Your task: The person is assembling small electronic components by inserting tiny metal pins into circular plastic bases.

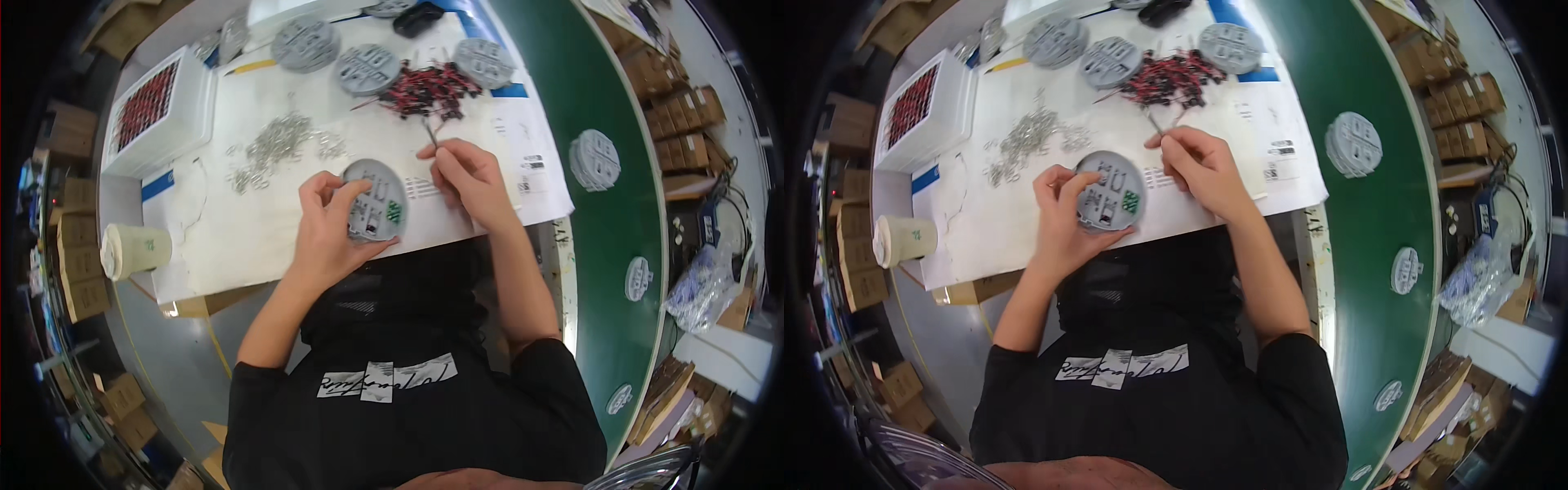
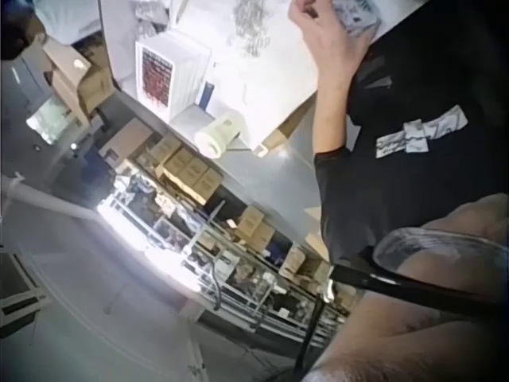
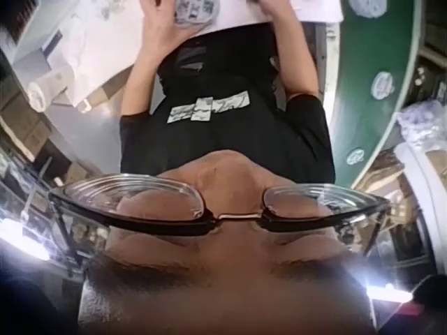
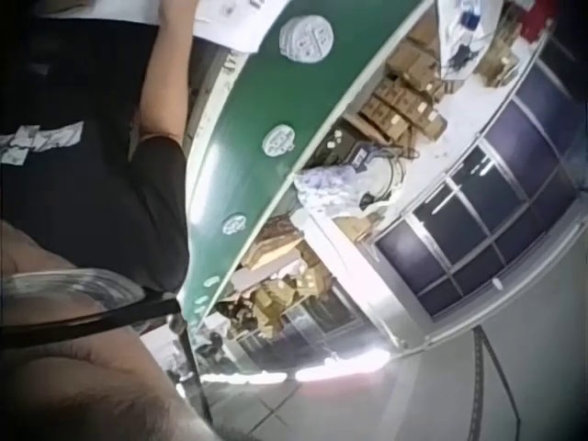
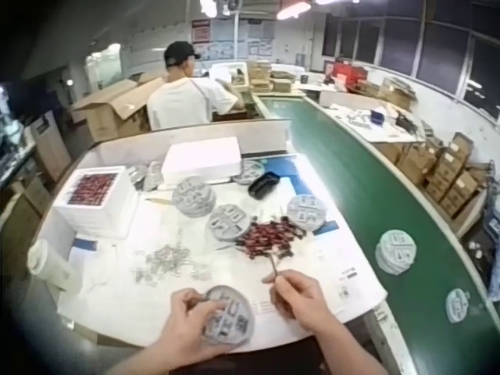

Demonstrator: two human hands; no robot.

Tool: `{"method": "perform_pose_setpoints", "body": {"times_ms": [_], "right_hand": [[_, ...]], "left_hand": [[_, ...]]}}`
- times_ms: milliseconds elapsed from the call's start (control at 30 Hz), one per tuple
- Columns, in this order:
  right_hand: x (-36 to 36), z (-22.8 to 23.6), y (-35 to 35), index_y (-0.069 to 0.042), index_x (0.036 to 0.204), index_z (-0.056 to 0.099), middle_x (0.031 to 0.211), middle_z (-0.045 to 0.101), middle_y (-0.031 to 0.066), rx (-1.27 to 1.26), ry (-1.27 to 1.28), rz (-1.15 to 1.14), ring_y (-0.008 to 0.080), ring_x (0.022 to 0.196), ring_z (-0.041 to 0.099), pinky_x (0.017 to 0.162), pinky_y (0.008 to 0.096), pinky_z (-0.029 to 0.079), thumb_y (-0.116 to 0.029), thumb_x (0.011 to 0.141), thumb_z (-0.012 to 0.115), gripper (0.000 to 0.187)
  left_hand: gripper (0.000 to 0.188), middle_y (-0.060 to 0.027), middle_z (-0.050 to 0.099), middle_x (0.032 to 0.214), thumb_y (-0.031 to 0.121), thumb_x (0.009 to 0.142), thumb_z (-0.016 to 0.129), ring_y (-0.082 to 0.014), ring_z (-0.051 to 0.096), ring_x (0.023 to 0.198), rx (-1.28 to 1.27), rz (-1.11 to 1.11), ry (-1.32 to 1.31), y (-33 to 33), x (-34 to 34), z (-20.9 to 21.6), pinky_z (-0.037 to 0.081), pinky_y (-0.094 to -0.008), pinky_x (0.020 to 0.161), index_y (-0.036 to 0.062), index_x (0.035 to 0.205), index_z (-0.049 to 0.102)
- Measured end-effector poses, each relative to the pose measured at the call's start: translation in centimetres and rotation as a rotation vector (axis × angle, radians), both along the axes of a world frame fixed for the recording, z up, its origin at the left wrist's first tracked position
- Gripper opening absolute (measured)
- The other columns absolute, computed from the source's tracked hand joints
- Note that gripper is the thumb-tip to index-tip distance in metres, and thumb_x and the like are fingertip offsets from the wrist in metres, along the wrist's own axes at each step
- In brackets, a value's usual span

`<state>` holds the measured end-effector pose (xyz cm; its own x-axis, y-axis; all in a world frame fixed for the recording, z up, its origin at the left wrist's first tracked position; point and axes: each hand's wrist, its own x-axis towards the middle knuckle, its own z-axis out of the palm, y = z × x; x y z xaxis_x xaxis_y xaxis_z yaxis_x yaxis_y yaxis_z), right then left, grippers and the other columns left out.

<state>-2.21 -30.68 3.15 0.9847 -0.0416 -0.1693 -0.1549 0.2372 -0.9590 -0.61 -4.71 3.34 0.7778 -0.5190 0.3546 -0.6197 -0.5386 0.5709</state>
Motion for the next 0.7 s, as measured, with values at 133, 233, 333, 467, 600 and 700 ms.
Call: {"method": "perform_pose_setpoints", "body": {"times_ms": [133, 233, 333, 467, 600, 700], "right_hand": [[-0.4, 1.0, 0.7, 0.001, 0.104, 0.072, 0.074, 0.063, 0.0032, -0.491, -0.101, 0.248, 0.0134, 0.065, 0.059, 0.059, 0.0314, 0.046, -0.028, 0.111, 0.055, 0.034], [-0.6, 4.1, 2.1, 0.001, 0.098, 0.071, 0.072, 0.064, 0.0104, -0.959, -0.07, 0.438, 0.0215, 0.066, 0.063, 0.062, 0.0369, 0.047, -0.027, 0.107, 0.059, 0.032], [-1.0, 4.9, 3.6, -0.001, 0.095, 0.069, 0.072, 0.065, 0.0148, -1.101, -0.115, 0.515, 0.0303, 0.068, 0.064, 0.062, 0.0418, 0.048, -0.027, 0.105, 0.061, 0.03], [-0.7, 5.3, 5.3, -0.003, 0.087, 0.065, 0.074, 0.067, 0.0175, -1.284, -0.128, 0.579, 0.0398, 0.07, 0.065, 0.062, 0.0484, 0.049, -0.03, 0.105, 0.06, 0.032], [-0.7, 4.7, 6.6, -0.006, 0.082, 0.064, 0.068, 0.067, 0.0168, -1.48, -0.129, 0.585, 0.0405, 0.066, 0.066, 0.06, 0.0512, 0.05, -0.034, 0.106, 0.057, 0.038], [-0.9, 4.2, 7.0, -0.007, 0.081, 0.064, 0.064, 0.065, 0.0163, -1.577, -0.153, 0.566, 0.0391, 0.061, 0.066, 0.057, 0.0513, 0.051, -0.037, 0.107, 0.055, 0.04]], "left_hand": [[0.094, -0.0198, 0.056, 0.134, 0.024, 0.067, 0.096, -0.0325, 0.06, 0.118, -0.255, 0.095, 0.115, 1.0, -0.8, -1.1, 0.053, -0.045, 0.098, 0.0057, 0.149, 0.053], [0.101, -0.0187, 0.062, 0.125, 0.028, 0.066, 0.098, -0.0327, 0.061, 0.111, -0.246, -0.133, 0.227, 3.5, 0.7, -1.8, 0.052, -0.0425, 0.097, 0.0016, 0.151, 0.052], [0.103, -0.0184, 0.065, 0.117, 0.03, 0.063, 0.098, -0.034, 0.062, 0.108, -0.248, -0.099, 0.339, 3.4, 0.9, -2.1, 0.052, -0.0421, 0.095, 0.0017, 0.151, 0.052], [0.104, -0.0168, 0.068, 0.109, 0.031, 0.062, 0.099, -0.0346, 0.061, 0.102, -0.284, -0.081, 0.362, 3.3, 0.9, -2.6, 0.052, -0.0411, 0.092, 0.002, 0.151, 0.052], [0.103, -0.0153, 0.069, 0.108, 0.033, 0.062, 0.098, -0.0333, 0.06, 0.096, -0.267, -0.072, 0.325, 3.5, 0.9, -2.6, 0.051, -0.0407, 0.09, 0.0014, 0.15, 0.053], [0.103, -0.0145, 0.069, 0.107, 0.035, 0.063, 0.097, -0.0324, 0.058, 0.093, -0.264, -0.072, 0.292, 3.4, 0.9, -2.8, 0.051, -0.0407, 0.089, 0.0005, 0.149, 0.053]]}}
